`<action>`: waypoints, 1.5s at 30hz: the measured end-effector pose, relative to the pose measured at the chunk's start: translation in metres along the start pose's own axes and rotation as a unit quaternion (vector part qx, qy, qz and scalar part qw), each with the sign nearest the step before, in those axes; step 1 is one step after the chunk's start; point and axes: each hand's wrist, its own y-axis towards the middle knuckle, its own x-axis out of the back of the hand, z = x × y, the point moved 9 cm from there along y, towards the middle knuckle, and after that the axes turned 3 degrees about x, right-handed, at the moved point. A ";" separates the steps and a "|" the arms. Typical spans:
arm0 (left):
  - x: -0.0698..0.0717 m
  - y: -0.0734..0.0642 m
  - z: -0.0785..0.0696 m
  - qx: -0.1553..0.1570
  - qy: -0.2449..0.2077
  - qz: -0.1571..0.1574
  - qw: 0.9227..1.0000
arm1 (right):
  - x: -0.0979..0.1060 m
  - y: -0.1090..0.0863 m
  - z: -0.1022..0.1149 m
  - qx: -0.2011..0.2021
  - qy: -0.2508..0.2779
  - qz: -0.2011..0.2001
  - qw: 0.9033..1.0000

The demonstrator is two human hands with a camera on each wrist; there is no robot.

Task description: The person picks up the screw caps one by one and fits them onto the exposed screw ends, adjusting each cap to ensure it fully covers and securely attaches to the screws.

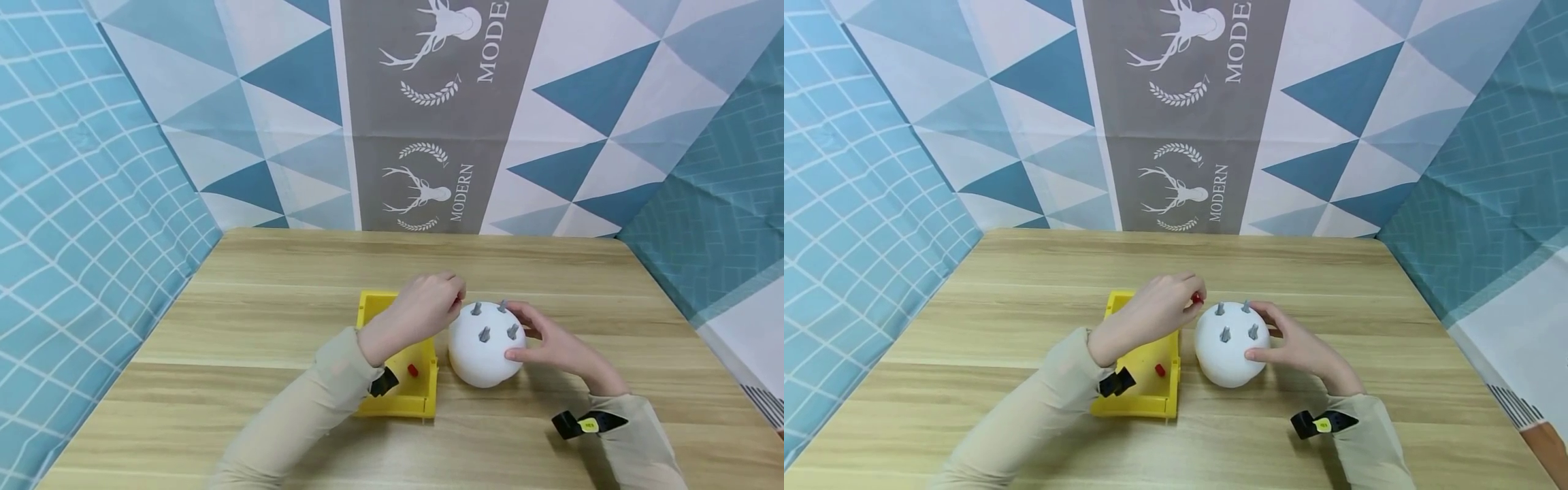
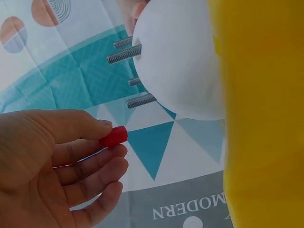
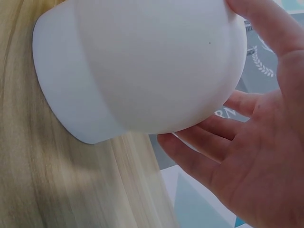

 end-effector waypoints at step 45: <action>-0.025 0.035 -0.021 0.006 -0.107 0.022 0.994 | -0.006 -0.001 0.001 -0.018 0.025 0.027 0.999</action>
